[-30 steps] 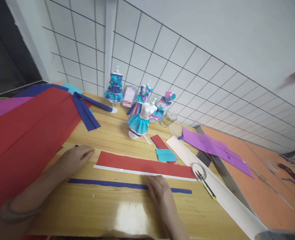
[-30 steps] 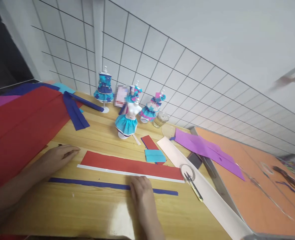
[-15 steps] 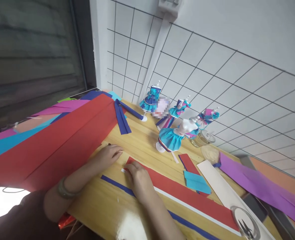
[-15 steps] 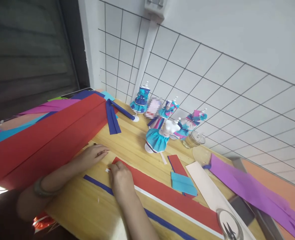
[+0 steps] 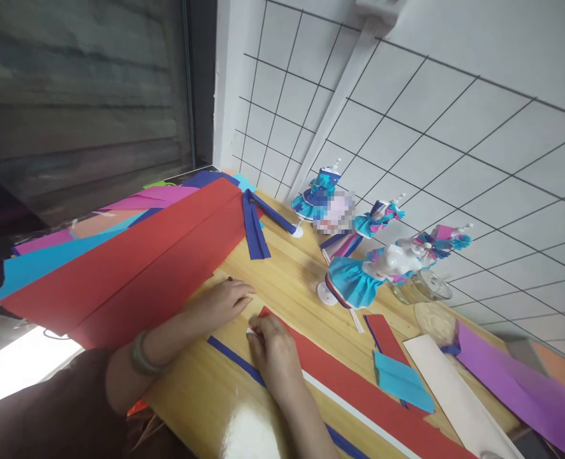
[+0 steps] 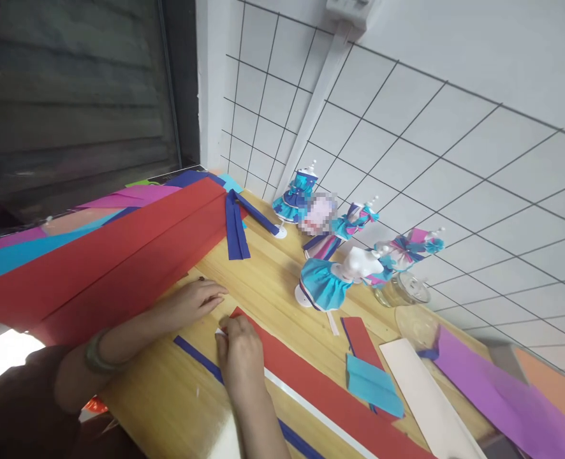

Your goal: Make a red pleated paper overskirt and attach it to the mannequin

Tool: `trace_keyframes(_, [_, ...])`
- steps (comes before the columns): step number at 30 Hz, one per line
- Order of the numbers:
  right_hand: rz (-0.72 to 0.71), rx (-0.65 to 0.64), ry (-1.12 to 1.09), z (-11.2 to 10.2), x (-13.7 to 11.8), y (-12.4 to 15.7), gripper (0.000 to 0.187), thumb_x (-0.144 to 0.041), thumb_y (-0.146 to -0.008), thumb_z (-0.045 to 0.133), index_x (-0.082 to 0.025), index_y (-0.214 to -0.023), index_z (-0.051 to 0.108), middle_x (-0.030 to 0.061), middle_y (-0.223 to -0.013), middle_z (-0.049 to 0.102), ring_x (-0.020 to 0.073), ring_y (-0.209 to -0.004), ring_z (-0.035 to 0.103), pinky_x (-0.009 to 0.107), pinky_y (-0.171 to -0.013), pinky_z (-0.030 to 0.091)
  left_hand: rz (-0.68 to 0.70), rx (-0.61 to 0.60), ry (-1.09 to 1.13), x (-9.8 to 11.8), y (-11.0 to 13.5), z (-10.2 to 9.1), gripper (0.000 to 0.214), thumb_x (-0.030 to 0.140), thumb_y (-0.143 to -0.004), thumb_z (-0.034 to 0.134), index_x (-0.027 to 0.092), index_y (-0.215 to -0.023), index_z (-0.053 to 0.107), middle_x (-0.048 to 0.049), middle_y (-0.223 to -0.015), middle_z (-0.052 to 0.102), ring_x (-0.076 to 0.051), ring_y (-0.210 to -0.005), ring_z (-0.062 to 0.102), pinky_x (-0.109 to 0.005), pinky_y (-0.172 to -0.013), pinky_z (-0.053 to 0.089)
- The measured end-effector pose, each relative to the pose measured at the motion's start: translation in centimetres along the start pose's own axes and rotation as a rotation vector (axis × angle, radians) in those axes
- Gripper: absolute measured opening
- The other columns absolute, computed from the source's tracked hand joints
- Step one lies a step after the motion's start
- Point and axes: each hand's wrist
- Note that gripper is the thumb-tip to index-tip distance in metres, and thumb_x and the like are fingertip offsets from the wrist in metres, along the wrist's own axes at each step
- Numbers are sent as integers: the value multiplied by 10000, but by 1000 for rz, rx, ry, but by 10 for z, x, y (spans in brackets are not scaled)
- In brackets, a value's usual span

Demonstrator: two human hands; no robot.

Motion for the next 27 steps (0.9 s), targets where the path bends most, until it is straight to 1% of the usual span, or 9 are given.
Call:
trace_keyframes(3, [-42,15,70,7,5,0,149,-185,-876,501,-199,-934,637,56,-861,630,182,-776,623,263,-685,476,-21,-20,12,2,-1,-2,251,209,-893,407,194,-965,647,-36,-964,685,-163,-921,598,-282,-815,437])
trace_keyframes(8, [-51,69,198,18,9,-1,176,-233,-900,483,-205,-868,653,47,-807,631,181,-703,630,255,-594,451,-54,-43,23,1,-2,-2,264,186,-878,422,185,-1022,642,-43,-1051,680,-170,-998,594,-281,-867,436])
trace_keyframes(13, [-48,88,146,14,7,0,239,-222,-926,417,-208,-850,643,42,-782,624,166,-718,627,242,-625,449,-25,-18,18,-3,-1,2,270,205,-883,425,201,-1042,643,-36,-1052,678,-173,-991,593,-289,-860,438])
trace_keyframes(16, [-33,80,100,13,7,0,173,-237,-900,464,-209,-860,629,46,-817,629,170,-746,626,245,-643,456,-17,-18,8,-3,0,2,265,213,-886,427,196,-1027,651,-41,-1014,685,-175,-967,599,-293,-851,436])
trace_keyframes(18, [-21,89,114,16,7,0,151,-248,-889,482,-206,-860,624,51,-820,630,181,-754,626,254,-636,456,-14,-24,8,-2,0,1,260,213,-891,425,195,-1017,652,-40,-1003,688,-173,-968,601,-293,-859,429])
trace_keyframes(22, [-17,89,160,22,9,-1,165,-245,-897,468,-208,-844,619,53,-795,624,188,-739,624,257,-612,447,-16,-38,10,-1,0,0,258,221,-901,417,185,-1010,649,-42,-1007,686,-170,-969,600,-289,-856,419])
trace_keyframes(27, [-1,70,146,17,7,0,182,-225,-908,439,-203,-838,606,47,-800,619,181,-745,617,251,-619,445,10,-22,16,-2,1,1,260,231,-908,408,192,-990,651,-41,-982,684,-165,-945,598,-288,-836,417])
Point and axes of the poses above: each hand's wrist, its own y-axis away from the middle knuckle, its own z-axis out of the palm, x = y × z
